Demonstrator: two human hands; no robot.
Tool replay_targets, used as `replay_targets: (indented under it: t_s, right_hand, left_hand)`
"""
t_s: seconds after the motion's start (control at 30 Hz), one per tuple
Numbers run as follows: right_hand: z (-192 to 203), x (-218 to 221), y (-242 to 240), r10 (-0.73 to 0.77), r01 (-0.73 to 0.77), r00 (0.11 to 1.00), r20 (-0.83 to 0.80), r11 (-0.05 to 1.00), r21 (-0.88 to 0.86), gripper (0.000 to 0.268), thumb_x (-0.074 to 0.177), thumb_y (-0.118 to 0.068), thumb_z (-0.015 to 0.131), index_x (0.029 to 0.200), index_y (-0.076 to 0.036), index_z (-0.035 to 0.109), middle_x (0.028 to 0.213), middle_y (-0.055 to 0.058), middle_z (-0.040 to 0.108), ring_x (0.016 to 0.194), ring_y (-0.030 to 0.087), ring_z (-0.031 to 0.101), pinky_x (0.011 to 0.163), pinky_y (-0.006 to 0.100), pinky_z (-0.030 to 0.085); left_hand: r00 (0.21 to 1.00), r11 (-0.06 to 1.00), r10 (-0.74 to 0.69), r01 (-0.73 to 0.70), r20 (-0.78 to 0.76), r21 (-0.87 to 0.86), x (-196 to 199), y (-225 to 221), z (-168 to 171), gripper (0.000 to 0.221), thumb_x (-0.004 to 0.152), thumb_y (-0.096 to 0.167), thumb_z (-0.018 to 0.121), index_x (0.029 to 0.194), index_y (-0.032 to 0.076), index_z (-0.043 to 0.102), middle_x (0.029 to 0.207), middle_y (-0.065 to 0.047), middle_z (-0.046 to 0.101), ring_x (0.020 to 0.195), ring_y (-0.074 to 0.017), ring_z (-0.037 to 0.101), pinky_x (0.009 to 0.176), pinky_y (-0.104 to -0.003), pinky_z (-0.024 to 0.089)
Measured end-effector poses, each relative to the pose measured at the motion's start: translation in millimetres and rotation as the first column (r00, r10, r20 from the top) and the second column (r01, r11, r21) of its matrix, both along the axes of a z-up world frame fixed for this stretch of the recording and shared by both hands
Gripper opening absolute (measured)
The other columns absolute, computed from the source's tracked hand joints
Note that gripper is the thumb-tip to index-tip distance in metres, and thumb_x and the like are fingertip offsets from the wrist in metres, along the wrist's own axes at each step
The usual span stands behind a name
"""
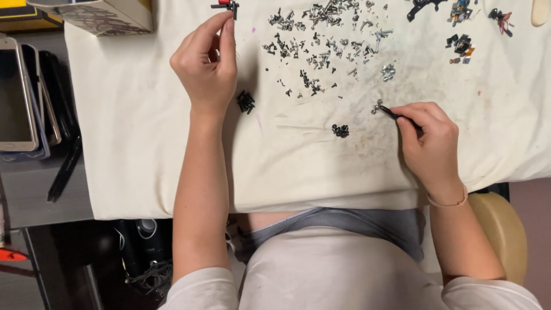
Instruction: Using tweezers to pick up and group small electronic components on a workbench
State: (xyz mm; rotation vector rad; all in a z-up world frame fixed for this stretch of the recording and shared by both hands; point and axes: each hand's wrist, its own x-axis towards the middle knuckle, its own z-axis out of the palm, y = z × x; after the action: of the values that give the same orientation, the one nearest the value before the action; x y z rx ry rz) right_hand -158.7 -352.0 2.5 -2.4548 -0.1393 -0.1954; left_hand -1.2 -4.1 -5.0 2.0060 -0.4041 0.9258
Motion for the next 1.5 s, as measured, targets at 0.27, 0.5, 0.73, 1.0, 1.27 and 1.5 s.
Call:
replay_targets:
  t_s: [0.27,0.5,0.73,1.0,1.27,1.5]
  right_hand:
    - [11.6,-1.7,-5.0,0.005,-0.005,1.0,0.015,1.0,-0.021,0.02,0.106,0.008,0.063,0.122,0.005,0.075,0.115,0.02,0.069,0.106,0.03,0.066,0.083,0.036,0.053]
    - [19.0,58.7,31.2,0.15,-0.15,0.98,0.129,0.989,-0.009,0.022,0.108,0.009,0.061,0.126,0.011,0.073,0.116,0.025,0.068,0.106,0.035,0.065,0.093,0.042,0.052]
    - [-1.7,107.3,47.6,0.175,-0.156,0.98,0.1,0.973,-0.171,0.021,0.104,0.002,0.065,0.121,0.003,0.077,0.109,0.017,0.069,0.097,0.032,0.066,0.086,0.044,0.052]
    - [-8.9,122.8,40.5,0.178,-0.145,0.979,0.102,0.952,-0.268,0.018,0.105,0.002,0.068,0.117,-0.003,0.079,0.108,0.013,0.068,0.099,0.033,0.064,0.08,0.045,0.051]
    - [-15.0,124.2,35.8,0.203,-0.162,0.97,0.137,0.951,-0.262,0.018,0.105,0.005,0.068,0.115,-0.003,0.081,0.105,0.014,0.069,0.095,0.033,0.064,0.081,0.044,0.051]
    - [-5.5,118.2,29.5,0.228,-0.193,0.96,0.162,0.959,-0.207,0.02,0.105,0.008,0.066,0.118,0.001,0.08,0.11,0.017,0.069,0.102,0.034,0.063,0.09,0.045,0.05]
  left_hand:
    - [1.0,1.0,0.003,-0.003,0.006,0.008,1.1,0.3,-0.9,0.008,0.1,0.002,0.067,0.103,0.005,0.074,0.08,-0.002,0.072,0.059,-0.0139,0.052,0.055,-0.028,0.041]
    - [1.0,1.0,0.024,-0.024,0.013,0.012,0.6,0.7,0.3,0.008,0.099,0.002,0.067,0.103,0.006,0.074,0.081,-0.001,0.074,0.059,-0.0132,0.054,0.053,-0.027,0.041]
    - [0.999,0.999,0.042,-0.042,0.02,0.028,0.5,0.4,2.5,0.008,0.099,0.003,0.069,0.102,0.009,0.074,0.07,0.0,0.064,0.056,-0.0135,0.046,0.055,-0.028,0.04]
    - [0.999,0.998,0.045,-0.045,0.022,0.037,1.2,0.4,0.5,0.009,0.099,0.004,0.069,0.103,0.01,0.074,0.067,0.0,0.06,0.056,-0.0139,0.045,0.056,-0.028,0.041]
    - [0.999,0.999,0.031,-0.033,0.04,0.041,0.4,-2.2,2.3,0.008,0.099,0.003,0.068,0.102,0.008,0.073,0.065,0.0,0.058,0.055,-0.0148,0.043,0.056,-0.029,0.041]
    - [0.999,0.999,0.024,-0.025,0.031,0.041,0.0,-1.9,1.3,0.009,0.1,0.003,0.068,0.104,0.009,0.073,0.066,0.0,0.06,0.055,-0.0147,0.044,0.056,-0.029,0.041]
